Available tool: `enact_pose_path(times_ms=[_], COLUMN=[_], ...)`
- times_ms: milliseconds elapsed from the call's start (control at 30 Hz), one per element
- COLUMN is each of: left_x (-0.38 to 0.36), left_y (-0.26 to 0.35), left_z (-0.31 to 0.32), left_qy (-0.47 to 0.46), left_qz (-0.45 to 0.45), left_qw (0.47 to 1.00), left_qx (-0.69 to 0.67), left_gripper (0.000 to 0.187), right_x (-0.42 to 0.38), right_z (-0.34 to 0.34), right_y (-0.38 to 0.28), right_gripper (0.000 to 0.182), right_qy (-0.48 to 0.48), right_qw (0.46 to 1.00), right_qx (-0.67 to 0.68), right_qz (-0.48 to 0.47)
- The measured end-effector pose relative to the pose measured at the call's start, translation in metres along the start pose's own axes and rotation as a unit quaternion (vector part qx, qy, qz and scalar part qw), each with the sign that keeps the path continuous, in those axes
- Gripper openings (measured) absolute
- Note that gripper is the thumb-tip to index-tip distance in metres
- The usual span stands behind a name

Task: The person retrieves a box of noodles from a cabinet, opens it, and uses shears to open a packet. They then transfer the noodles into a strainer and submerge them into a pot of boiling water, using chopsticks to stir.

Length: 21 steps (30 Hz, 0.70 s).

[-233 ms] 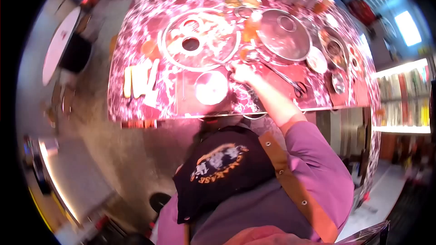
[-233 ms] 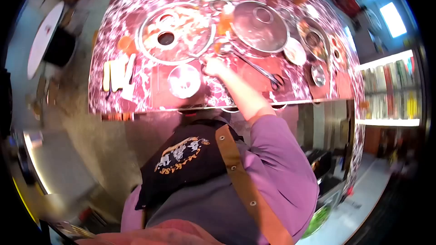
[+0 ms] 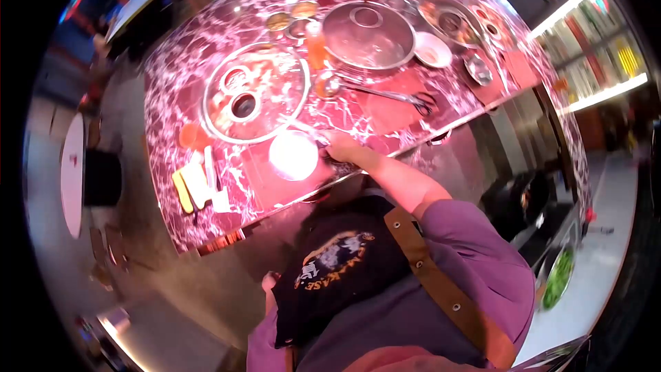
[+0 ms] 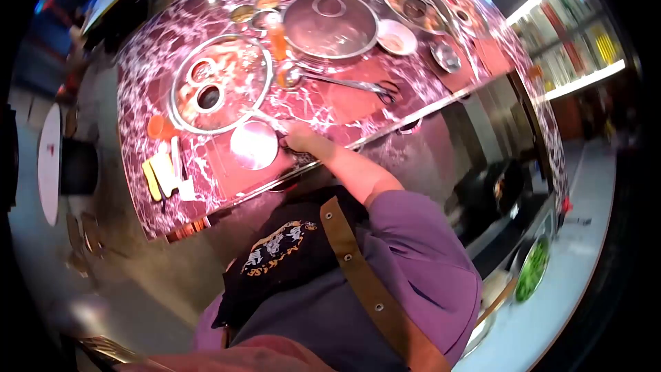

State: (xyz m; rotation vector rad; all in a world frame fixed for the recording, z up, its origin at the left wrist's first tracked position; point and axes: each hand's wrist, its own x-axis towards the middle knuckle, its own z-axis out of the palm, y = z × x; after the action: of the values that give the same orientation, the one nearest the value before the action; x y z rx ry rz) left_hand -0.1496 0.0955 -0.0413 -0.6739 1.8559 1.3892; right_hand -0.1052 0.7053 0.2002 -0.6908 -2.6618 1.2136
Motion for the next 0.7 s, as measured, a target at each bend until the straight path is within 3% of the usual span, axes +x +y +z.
enact_pose_path(times_ms=[33, 67, 133, 200, 267, 333, 367, 400, 433, 467, 567, 600, 667, 700], left_x=[0.004, 0.008, 0.017, 0.033, 0.045, 0.053, 0.05, 0.044, 0.023, 0.005, -0.06, -0.08, -0.131, -0.137], left_y=[0.013, 0.024, 0.044, 0.063, 0.07, 0.083, 0.094, 0.101, 0.11, 0.122, 0.135, 0.132, 0.125, 0.117], left_z=[-0.005, 0.001, 0.016, 0.053, 0.098, 0.153, 0.184, 0.213, 0.251, 0.281, 0.348, 0.363, 0.379, 0.378], left_qy=[-0.022, -0.042, -0.087, -0.154, -0.234, -0.305, -0.337, -0.363, -0.393, -0.413, -0.406, -0.382, -0.345, -0.377], left_qz=[-0.01, -0.012, -0.01, 0.011, 0.034, 0.06, 0.064, 0.057, 0.045, 0.031, 0.006, 0.013, 0.025, 0.038], left_qw=[0.995, 0.985, 0.955, 0.915, 0.863, 0.82, 0.812, 0.816, 0.816, 0.827, 0.873, 0.889, 0.884, 0.858], left_qx=[0.097, 0.164, 0.284, 0.372, 0.446, 0.48, 0.472, 0.446, 0.422, 0.38, 0.271, 0.251, 0.314, 0.347], left_gripper=[0.029, 0.028, 0.027, 0.026, 0.025, 0.024, 0.024, 0.023, 0.023, 0.023, 0.021, 0.02, 0.016, 0.015], right_x=[-0.006, -0.018, -0.057, -0.112, -0.205, -0.332, -0.407, -0.483, -0.632, -0.672, -0.747, -0.766, -0.813, -0.734], right_z=[0.003, 0.006, -0.007, -0.008, -0.001, 0.016, 0.025, 0.032, 0.058, 0.056, 0.045, 0.049, 0.122, 0.055], right_y=[0.001, 0.006, 0.008, 0.026, 0.071, 0.129, 0.146, 0.155, 0.176, 0.154, 0.136, 0.164, 0.237, 0.179], right_gripper=[0.043, 0.038, 0.035, 0.027, 0.026, 0.028, 0.027, 0.028, 0.027, 0.024, 0.018, 0.015, 0.018, 0.016], right_qy=[0.008, 0.073, 0.104, 0.226, 0.185, 0.147, 0.098, 0.01, -0.138, -0.003, -0.19, -0.217, 0.104, 0.362], right_qw=[0.996, 0.994, 0.992, 0.971, 0.954, 0.908, 0.878, 0.827, 0.745, 0.666, 0.698, 0.727, 0.754, 0.531], right_qx=[0.069, 0.082, 0.07, 0.074, 0.159, 0.144, 0.009, -0.095, -0.128, -0.112, -0.128, -0.033, 0.15, 0.342], right_qz=[0.051, 0.013, -0.008, 0.009, 0.175, 0.365, 0.469, 0.554, 0.64, 0.737, 0.678, 0.65, 0.631, 0.686])
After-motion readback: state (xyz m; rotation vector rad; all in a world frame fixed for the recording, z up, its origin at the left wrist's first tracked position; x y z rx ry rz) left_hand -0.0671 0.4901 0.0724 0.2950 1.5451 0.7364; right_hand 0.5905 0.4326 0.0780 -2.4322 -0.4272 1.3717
